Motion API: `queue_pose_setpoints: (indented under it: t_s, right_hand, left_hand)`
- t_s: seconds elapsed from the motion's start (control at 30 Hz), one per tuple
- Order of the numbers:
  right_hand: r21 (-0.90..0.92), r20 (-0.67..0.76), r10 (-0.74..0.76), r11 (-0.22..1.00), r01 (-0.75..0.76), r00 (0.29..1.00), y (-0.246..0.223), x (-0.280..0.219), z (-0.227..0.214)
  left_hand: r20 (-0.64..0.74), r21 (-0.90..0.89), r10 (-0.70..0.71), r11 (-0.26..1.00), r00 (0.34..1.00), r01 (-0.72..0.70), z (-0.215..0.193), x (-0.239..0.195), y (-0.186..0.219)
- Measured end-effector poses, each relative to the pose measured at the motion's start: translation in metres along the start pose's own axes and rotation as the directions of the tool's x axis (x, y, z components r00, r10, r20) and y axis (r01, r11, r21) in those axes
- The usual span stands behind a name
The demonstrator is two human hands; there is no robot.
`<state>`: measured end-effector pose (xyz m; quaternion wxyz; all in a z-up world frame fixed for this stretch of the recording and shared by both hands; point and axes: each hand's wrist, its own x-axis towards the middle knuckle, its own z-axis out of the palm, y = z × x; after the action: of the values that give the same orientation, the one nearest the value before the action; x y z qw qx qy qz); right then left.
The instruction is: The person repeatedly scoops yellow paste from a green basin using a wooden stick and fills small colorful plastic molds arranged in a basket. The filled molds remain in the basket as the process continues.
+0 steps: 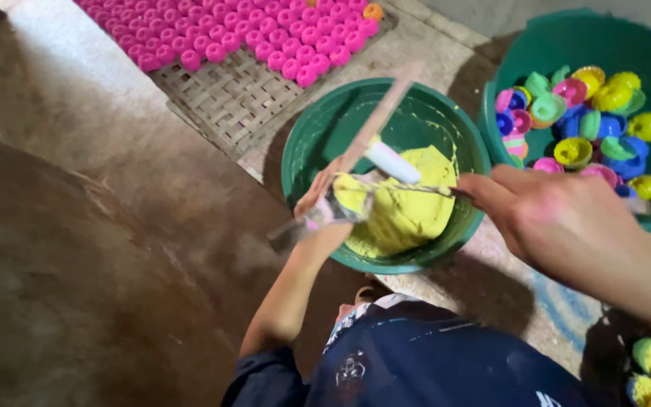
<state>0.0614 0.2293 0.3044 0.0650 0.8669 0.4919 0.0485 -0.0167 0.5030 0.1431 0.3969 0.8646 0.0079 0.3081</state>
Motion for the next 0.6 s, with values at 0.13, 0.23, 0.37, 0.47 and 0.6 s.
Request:
queue_pose_setpoints:
  t_s: [0.13,0.23,0.37,0.47,0.6]
  right_hand:
    - [0.007,0.205,-0.005,1.000,0.003,0.979,0.008,0.013,-0.002]
    - [0.099,0.067,-0.112,0.990,0.105,0.991,-0.015,0.033,-0.018]
    - [-0.363,0.171,-0.284,0.872,0.328,0.943,-0.065,0.055,-0.014]
    - [-0.136,0.137,-0.255,0.952,0.273,0.957,-0.051,0.043,-0.007]
    - [0.236,-0.070,0.007,0.972,0.010,0.998,-0.012,0.010,0.001]
  left_hand:
    - [0.041,-0.040,0.072,0.997,0.997,-0.071,0.000,0.001,0.008]
    - [0.135,0.221,0.102,0.966,0.986,-0.130,0.009,0.004,0.011]
    - [0.223,0.101,0.021,0.994,0.975,-0.045,0.025,-0.002,0.013]
    - [0.204,0.110,-0.039,0.994,0.978,0.016,0.019,-0.005,0.010]
    - [0.046,0.039,-0.267,0.963,0.963,0.266,-0.010,0.006,0.003]
